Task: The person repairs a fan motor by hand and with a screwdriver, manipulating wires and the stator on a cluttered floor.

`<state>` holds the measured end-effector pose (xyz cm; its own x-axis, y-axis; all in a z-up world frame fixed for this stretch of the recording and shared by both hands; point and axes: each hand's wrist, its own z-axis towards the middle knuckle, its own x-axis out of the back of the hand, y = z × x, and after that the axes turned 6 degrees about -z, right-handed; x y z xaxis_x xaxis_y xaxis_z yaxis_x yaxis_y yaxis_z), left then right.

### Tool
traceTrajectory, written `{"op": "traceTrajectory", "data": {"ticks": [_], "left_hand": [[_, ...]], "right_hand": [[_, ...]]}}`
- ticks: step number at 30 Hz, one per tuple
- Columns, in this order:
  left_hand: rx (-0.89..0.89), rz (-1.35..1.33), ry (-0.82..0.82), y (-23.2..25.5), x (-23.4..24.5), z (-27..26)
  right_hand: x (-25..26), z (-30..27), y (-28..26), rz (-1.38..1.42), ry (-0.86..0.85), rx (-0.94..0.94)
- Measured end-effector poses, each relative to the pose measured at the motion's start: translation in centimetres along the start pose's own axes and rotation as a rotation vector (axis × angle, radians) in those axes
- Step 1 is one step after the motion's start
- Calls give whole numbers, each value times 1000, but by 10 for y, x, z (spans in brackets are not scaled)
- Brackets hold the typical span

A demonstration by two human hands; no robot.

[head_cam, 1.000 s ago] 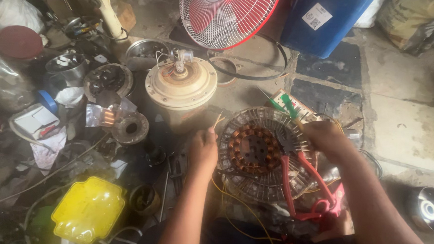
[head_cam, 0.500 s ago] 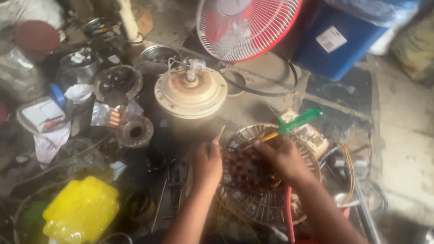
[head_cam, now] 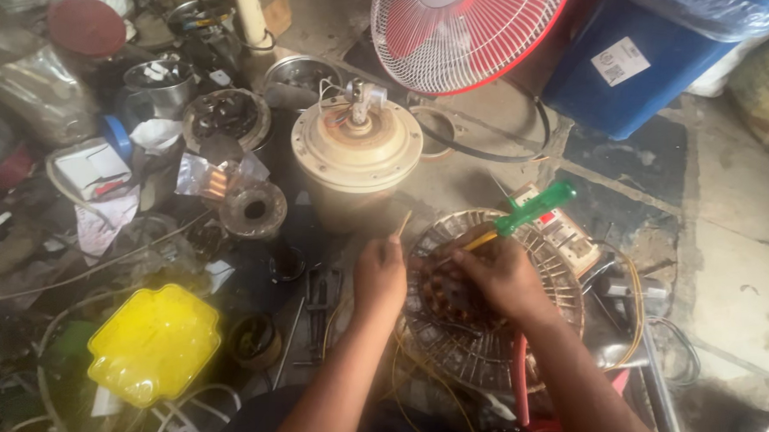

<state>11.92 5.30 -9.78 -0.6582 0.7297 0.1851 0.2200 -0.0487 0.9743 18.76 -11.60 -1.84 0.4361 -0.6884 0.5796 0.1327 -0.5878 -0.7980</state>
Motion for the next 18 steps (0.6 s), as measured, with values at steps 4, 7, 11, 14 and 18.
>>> {"op": "traceTrajectory", "data": {"ticks": [4,7,11,14,18], "left_hand": [[-81,-39,28,3,1,-2],[-32,-48,25,4,0,-3],[-76,-71,42,3,0,-3],[-75,-57,47,3,-1,-2],[-42,-45,45,4,0,-3]], "right_hand": [[-3,-2,2,292,-61,185],[-4,0,0,305,-63,158],[-8,1,-1,342,-85,68],[-8,1,0,341,-86,168],[-12,0,-2,285,-75,166]]}}
